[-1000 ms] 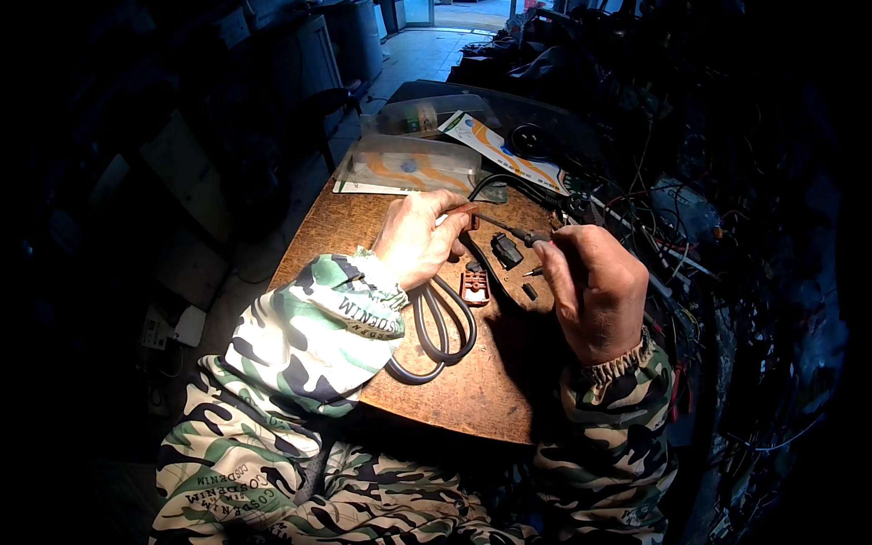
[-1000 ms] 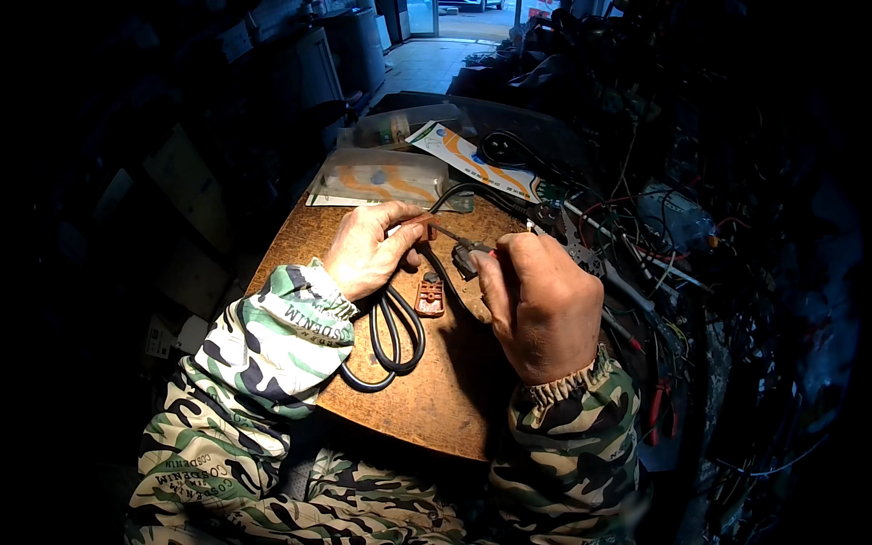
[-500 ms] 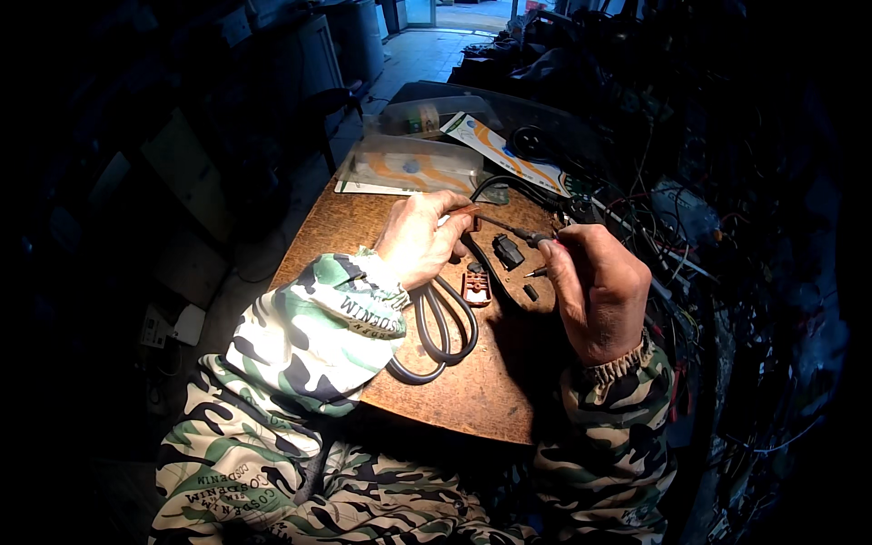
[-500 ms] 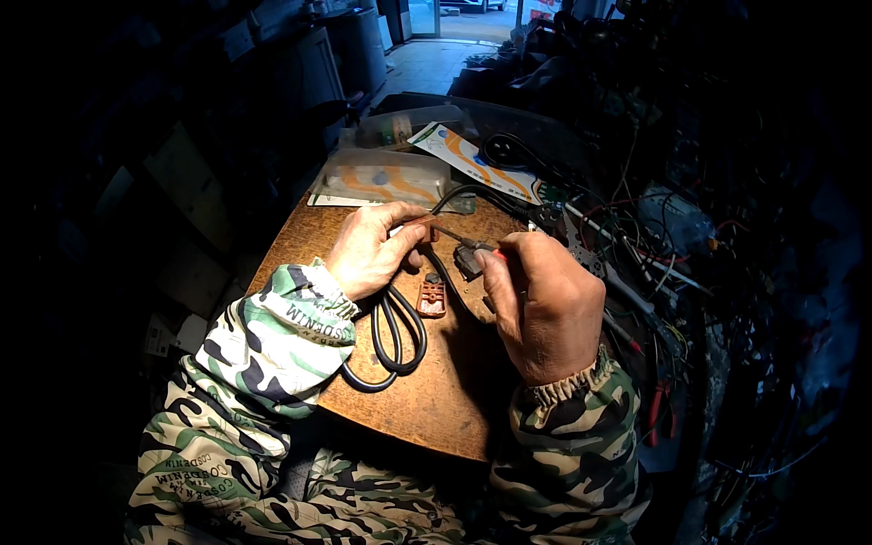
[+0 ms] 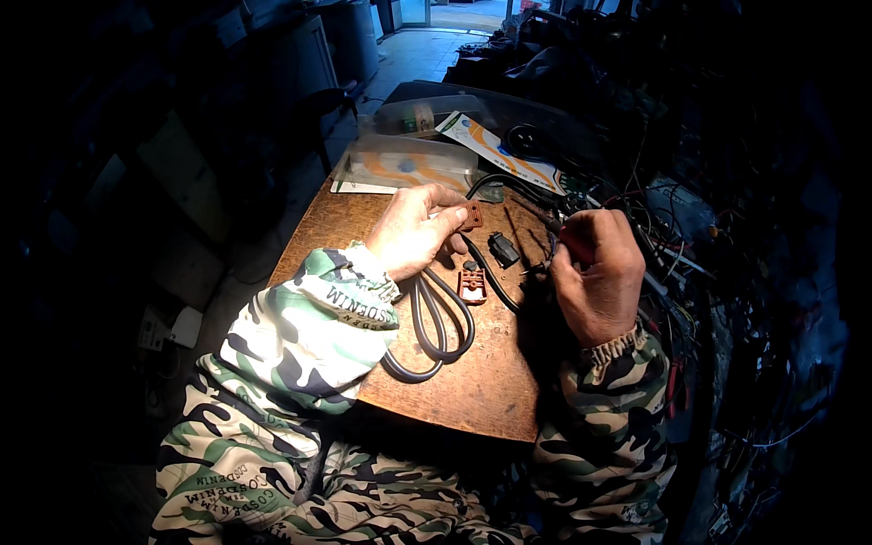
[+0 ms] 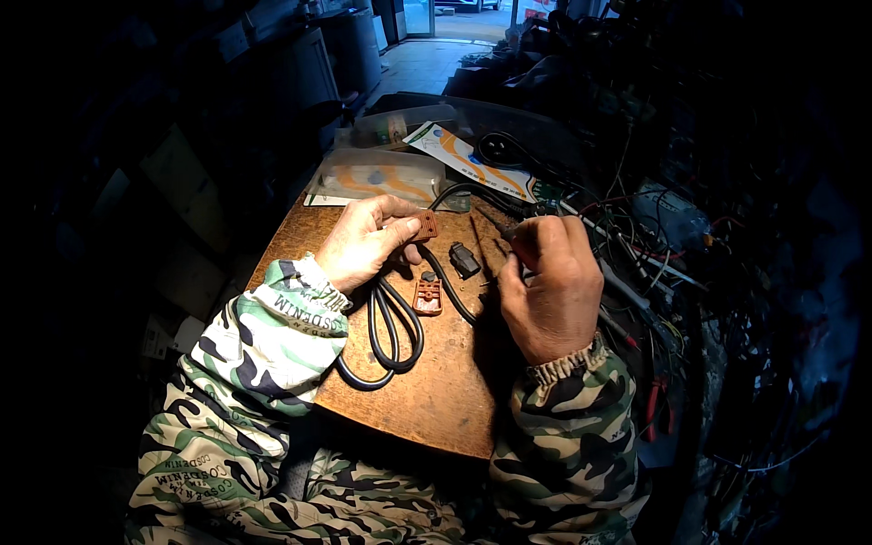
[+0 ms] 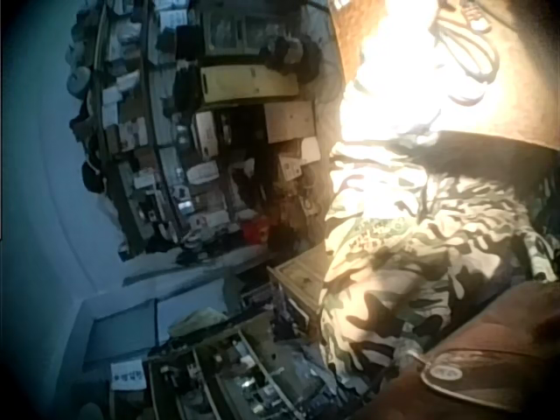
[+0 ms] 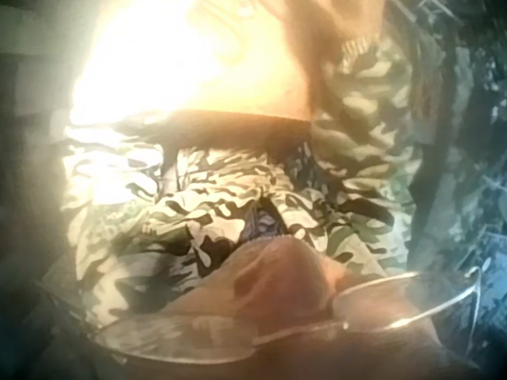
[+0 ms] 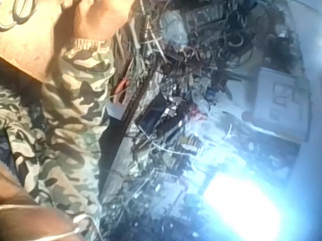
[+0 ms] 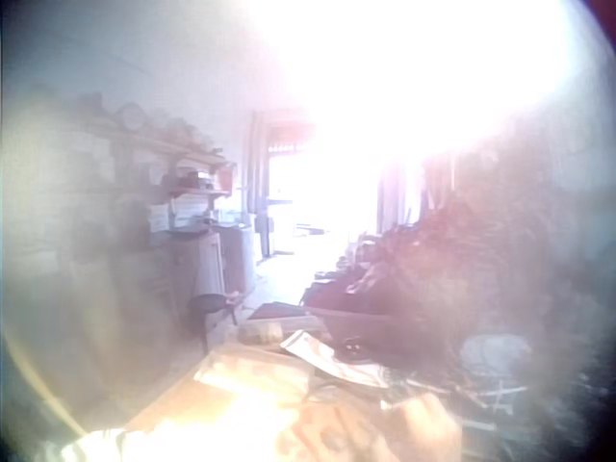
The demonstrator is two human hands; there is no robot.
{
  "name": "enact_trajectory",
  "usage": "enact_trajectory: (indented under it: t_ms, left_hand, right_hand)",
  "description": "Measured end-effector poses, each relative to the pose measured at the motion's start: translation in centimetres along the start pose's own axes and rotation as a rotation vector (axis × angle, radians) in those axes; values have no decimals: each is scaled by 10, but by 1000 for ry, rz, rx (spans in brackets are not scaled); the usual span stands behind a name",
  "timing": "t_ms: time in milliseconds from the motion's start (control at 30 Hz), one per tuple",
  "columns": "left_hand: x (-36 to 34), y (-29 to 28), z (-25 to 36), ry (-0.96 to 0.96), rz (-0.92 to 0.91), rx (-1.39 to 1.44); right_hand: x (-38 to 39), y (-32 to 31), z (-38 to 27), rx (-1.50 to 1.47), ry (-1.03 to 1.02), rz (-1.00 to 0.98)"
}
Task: The person strips the outer insulation of a black power cable, twists the internal wires, and secures them into a white connector using a screwdriver. The person then reassembles the connector housing.
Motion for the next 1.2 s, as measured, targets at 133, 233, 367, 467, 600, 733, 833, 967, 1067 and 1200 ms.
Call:
enact_trajectory:
  t_ms: [133,233,367,467,600,733,833,967,1067,1200]
  left_hand:
    - [5,-6,-2,-86,9,163]
    - [4,6,-4,-144,-77,349]
    - [10,7,-4,-227,-137,598]
    - [10,20,-1,-264,-188,738]
    - [12,29,5,-295,-230,808]
    - [13,29,4,-281,-312,894]
    - [19,35,12,-291,-378,1059]
    - [19,44,17,-264,-433,1039]
    - [21,39,17,-254,-392,1043]
    - [14,30,14,-216,-279,934]
  right_hand:
    - [7,23,-9,199,-47,-172]
    - [11,29,-10,291,-70,-239]
    - [15,45,-8,294,-84,-317]
    - [18,45,-8,350,-104,-311]
    - [14,36,-9,294,-69,-221]
    - [12,35,-10,117,-60,-166]
    - [13,35,-9,-150,-16,-147]
    - [17,57,-2,-619,174,-263]
    - [19,70,-10,-774,179,-251]
    - [13,54,-9,-533,116,-225]
Point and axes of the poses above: each hand's wrist, its own x-axis away from the middle knuckle, its own y-axis out of the palm, z = x × y, the point moved 10 cm from there along -x, towards the middle knuckle, and after that the axes turned 12 degrees about x, right-handed, at the moved point
